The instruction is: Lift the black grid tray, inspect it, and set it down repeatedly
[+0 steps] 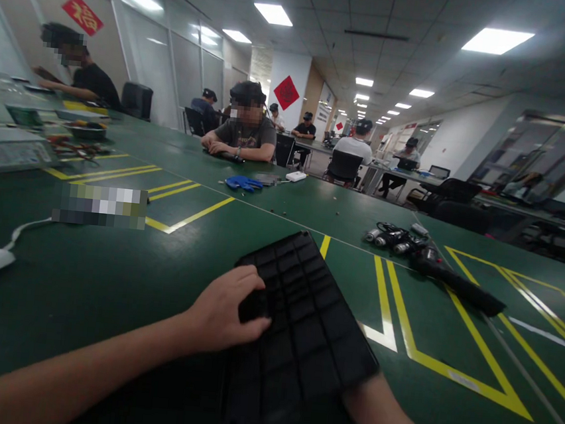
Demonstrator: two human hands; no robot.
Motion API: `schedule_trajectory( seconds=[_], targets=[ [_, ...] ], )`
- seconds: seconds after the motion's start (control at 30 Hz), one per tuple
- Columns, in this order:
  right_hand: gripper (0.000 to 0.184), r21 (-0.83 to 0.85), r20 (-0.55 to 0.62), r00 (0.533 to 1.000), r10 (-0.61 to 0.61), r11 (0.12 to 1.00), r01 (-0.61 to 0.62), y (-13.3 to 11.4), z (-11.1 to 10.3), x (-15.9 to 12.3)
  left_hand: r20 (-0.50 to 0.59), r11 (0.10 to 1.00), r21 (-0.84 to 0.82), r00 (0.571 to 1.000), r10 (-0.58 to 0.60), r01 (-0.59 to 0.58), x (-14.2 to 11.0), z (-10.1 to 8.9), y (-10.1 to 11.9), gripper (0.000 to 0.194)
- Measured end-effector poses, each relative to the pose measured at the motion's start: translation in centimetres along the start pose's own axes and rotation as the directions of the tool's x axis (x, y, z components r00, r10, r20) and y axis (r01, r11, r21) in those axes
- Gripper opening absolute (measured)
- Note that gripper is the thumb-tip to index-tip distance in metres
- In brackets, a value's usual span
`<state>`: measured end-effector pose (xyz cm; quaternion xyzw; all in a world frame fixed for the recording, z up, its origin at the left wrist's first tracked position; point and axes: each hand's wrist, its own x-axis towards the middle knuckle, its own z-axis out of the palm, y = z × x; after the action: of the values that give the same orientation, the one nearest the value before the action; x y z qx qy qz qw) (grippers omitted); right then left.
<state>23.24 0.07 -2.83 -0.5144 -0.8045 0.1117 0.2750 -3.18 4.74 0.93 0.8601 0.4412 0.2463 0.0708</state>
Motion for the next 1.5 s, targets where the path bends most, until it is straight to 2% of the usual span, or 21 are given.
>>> schedule_trajectory(
  seconds=[0.1,0.2,0.37,0.43,0.47,0.57,0.67,0.73,0.77,0.83,0.9,1.0,1.07,1.1,1.13,1.2,1.27,1.33,1.4,1.43,1.5],
  targets=[
    [0.047,-0.077,0.004,0.982,0.187,0.979,-0.186,2.1,-0.9,0.2,-0.061,0.95,0.234,0.979,-0.196,0.205,1.3,-2.1,-4.1,0.032],
    [0.052,-0.172,0.021,0.933,0.36,0.921,-0.351,3.9,-1.6,0.5,-0.107,0.823,0.398,0.912,-0.397,0.405,2.0,-4.0,-8.3,0.039],
    [0.054,-0.273,0.057,0.911,0.408,0.884,-0.379,4.1,-1.4,0.7,-0.053,0.659,0.462,0.76,-0.647,0.593,1.8,-5.1,-12.6,0.05],
    [0.054,-0.302,0.064,0.902,0.426,0.87,-0.389,3.9,-1.3,0.7,-0.041,0.627,0.473,0.726,-0.686,0.619,1.7,-5.2,-13.3,0.053],
    [0.054,-0.307,0.065,0.899,0.434,0.866,-0.395,3.8,-1.3,0.7,-0.051,0.625,0.477,0.729,-0.683,0.618,1.7,-5.2,-13.5,0.054],
    [0.059,-0.32,0.038,0.905,0.423,0.863,-0.391,3.9,-1.4,0.6,-0.18,0.701,0.457,0.829,-0.53,0.548,1.9,-5.3,-13.1,0.052],
    [0.067,-0.379,-0.091,0.936,0.341,0.857,-0.349,3.4,-1.6,0.5,-0.26,0.804,0.409,0.899,-0.352,0.432,1.8,-4.4,-10.5,0.044],
    [0.068,-0.414,-0.15,0.954,0.259,0.86,-0.299,2.0,-1.4,0.4,-0.2,0.872,0.349,0.936,-0.288,0.343,1.3,-2.9,-7.5,0.045],
    [0.066,-0.417,-0.141,0.964,0.224,0.87,-0.263,1.0,-1.1,0.3,-0.132,0.936,0.246,0.966,-0.223,0.25,1.0,-1.9,-5.9,0.047],
    [0.062,-0.384,-0.038,0.985,0.168,0.908,-0.169,-1.2,-0.3,0.0,0.009,0.996,0.075,0.999,-0.041,0.04,0.1,0.2,-3.0,0.054],
    [0.06,-0.305,0.155,0.982,0.105,0.951,-0.053,-3.5,0.6,-0.3,0.148,0.996,-0.015,0.985,0.094,-0.093,-0.6,2.1,-1.0,0.06],
    [0.064,-0.175,0.452,0.891,0.047,0.984,0.036,-5.7,1.6,-0.4,0.32,0.986,-0.059,0.933,0.164,-0.153,-0.9,3.5,-0.2,0.058],
    [0.064,-0.14,0.538,0.842,0.038,0.989,0.045,-6.1,1.5,-0.4,0.348,0.988,-0.046,0.925,0.152,-0.145,-0.8,3.4,-0.2,0.05],
    [0.062,-0.148,0.531,0.847,0.039,0.988,0.047,-5.9,1.2,-0.3,0.33,0.99,-0.032,0.933,0.143,-0.14,-0.7,3.1,-0.1,0.046],
    [0.06,-0.174,0.49,0.871,0.04,0.983,0.053,-5.5,0.9,-0.2,0.303,0.989,-0.017,0.942,0.142,-0.144,-0.8,2.7,0.1,0.044],
    [0.054,-0.281,0.329,0.943,0.048,0.958,0.049,-4.0,0.0,0.1,0.271,0.979,-0.013,0.942,0.198,-0.202,-1.1,1.8,1.1,0.043],
    [0.053,-0.421,0.117,0.99,0.078,0.907,-0.022,-1.8,-0.8,0.3,0.32,0.949,-0.063,0.895,0.312,-0.308,-1.8,0.9,2.8,0.044],
    [0.055,-0.506,-0.035,0.991,0.133,0.852,-0.132,0.6,-1.3,0.5,0.413,0.898,-0.171,0.798,0.44,-0.406,-2.5,0.2,4.7,0.042],
    [0.056,-0.506,-0.056,0.973,0.224,0.834,-0.22,2.7,-1.4,0.5,0.468,0.852,-0.265,0.713,0.522,-0.451,-3.1,-0.2,6.2,0.04],
    [0.056,-0.484,-0.032,0.963,0.267,0.839,-0.249,3.5,-1.3,0.5,0.477,0.837,-0.296,0.688,0.547,-0.46,-3.2,-0.2,6.6,0.038],
    [0.055,-0.433,0.015,0.947,0.32,0.856,-0.282,4.4,-1.1,0.4,0.465,0.834,-0.3,0.693,0.551,-0.462,-3.2,0.1,6.5,0.037]
  ],
)
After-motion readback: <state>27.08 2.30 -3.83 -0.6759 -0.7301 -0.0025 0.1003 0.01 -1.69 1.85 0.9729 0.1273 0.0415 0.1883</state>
